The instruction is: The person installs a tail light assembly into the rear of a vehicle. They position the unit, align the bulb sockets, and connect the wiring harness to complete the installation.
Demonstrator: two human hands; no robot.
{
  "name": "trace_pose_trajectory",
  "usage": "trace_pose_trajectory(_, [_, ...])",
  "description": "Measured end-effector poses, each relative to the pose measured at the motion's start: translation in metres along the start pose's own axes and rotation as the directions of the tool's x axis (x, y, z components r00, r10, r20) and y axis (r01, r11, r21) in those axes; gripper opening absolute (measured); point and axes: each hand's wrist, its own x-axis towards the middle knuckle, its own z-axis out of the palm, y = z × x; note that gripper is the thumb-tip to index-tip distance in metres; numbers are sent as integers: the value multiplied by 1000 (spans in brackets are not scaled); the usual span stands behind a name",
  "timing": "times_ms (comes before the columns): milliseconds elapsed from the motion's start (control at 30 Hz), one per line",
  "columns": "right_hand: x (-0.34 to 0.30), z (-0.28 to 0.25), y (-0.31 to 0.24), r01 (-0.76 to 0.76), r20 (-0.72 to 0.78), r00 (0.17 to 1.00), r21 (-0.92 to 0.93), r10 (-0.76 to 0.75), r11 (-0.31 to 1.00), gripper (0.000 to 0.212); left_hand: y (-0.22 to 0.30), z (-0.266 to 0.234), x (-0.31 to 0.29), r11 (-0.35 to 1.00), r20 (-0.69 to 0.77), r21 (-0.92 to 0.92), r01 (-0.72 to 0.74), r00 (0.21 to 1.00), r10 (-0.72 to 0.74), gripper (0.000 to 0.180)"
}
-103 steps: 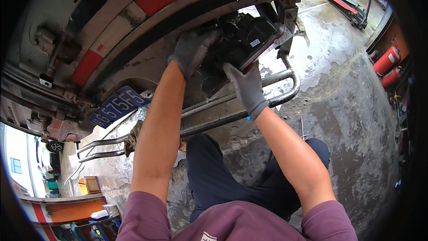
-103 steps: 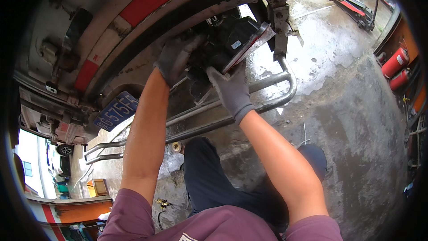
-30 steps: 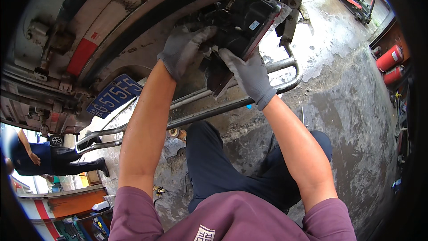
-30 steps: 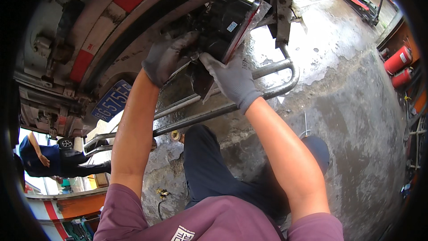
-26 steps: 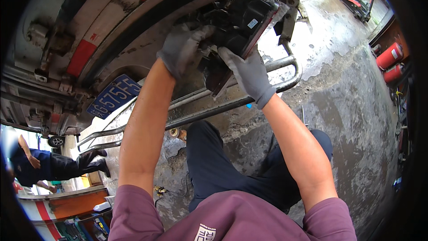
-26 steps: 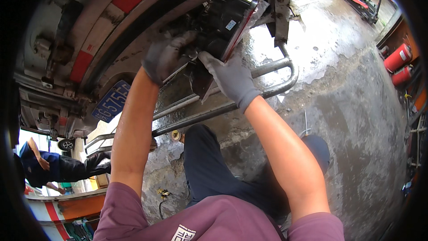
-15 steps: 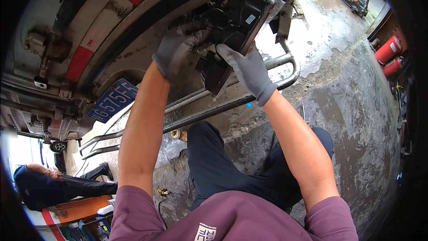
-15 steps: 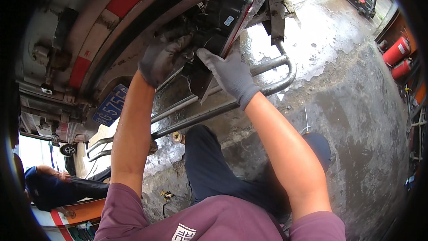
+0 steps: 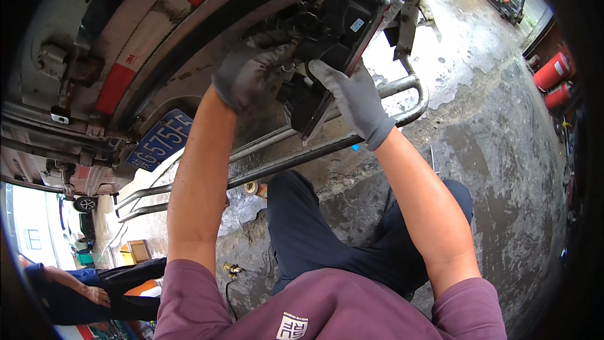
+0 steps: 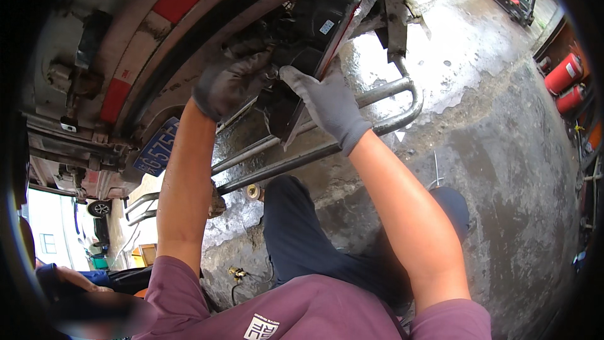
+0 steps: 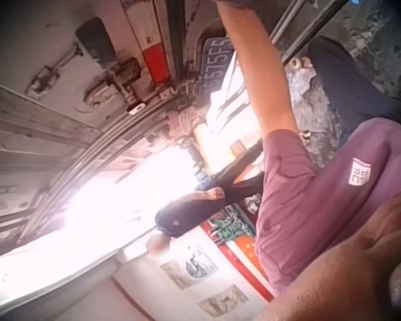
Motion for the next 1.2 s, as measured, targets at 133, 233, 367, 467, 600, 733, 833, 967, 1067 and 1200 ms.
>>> trace_pose_trajectory(133, [-2, 0, 1, -30, -29, 999, -16, 30, 999, 57, -2, 4, -2, 995, -10, 8, -99, 995, 99, 34])
trace_pose_trajectory(233, [3, 0, 16, -15, -128, 992, -107, 1, 994, 64, -12, 7, 3, 938, 9, -342, 59, 998, -60, 31])
trace_pose_trajectory(367, [5, -4, 12, -51, -64, 997, -67, 47, 996, 56, -1, 6, 4, 966, -28, -257, 17, 999, -25, 31])
trace_pose_trajectory(467, [-1, 3, -14, -95, -12, 995, -28, 95, 995, 53, 1, 6, 4, 527, 93, -793, 305, 916, -391, 30])
trace_pose_trajectory(600, [-2, 4, -14, -53, 9, 998, -83, 54, 995, 48, 1, 3, -1, 967, -46, -242, 75, 995, -89, 28])
trace_pose_trajectory(733, [5, -6, 19, -14, -153, 988, -214, -19, 977, 43, 15, 9, 8, 869, -29, -427, 252, 956, -291, 29])
trace_pose_trajectory(833, [4, -1, 7, -63, -101, 994, -175, 46, 983, 42, 6, 6, 0, 999, -127, 34, -16, 992, 20, 25])
trace_pose_trajectory(967, [-3, 9, -18, -106, -41, 994, -80, 103, 991, 41, 2, -1, -1, 840, -51, 447, -306, 929, 366, 22])
trace_pose_trajectory(1067, [5, -7, 0, -9, -39, 999, -41, 8, 999, 40, 12, 1, 7, 845, -23, 459, -274, 947, 320, 21])
trace_pose_trajectory(1200, [2, 0, -7, -11, -17, 1000, 37, 12, 999, 36, 13, 6, 10, 728, -26, -636, 255, 936, -351, 23])
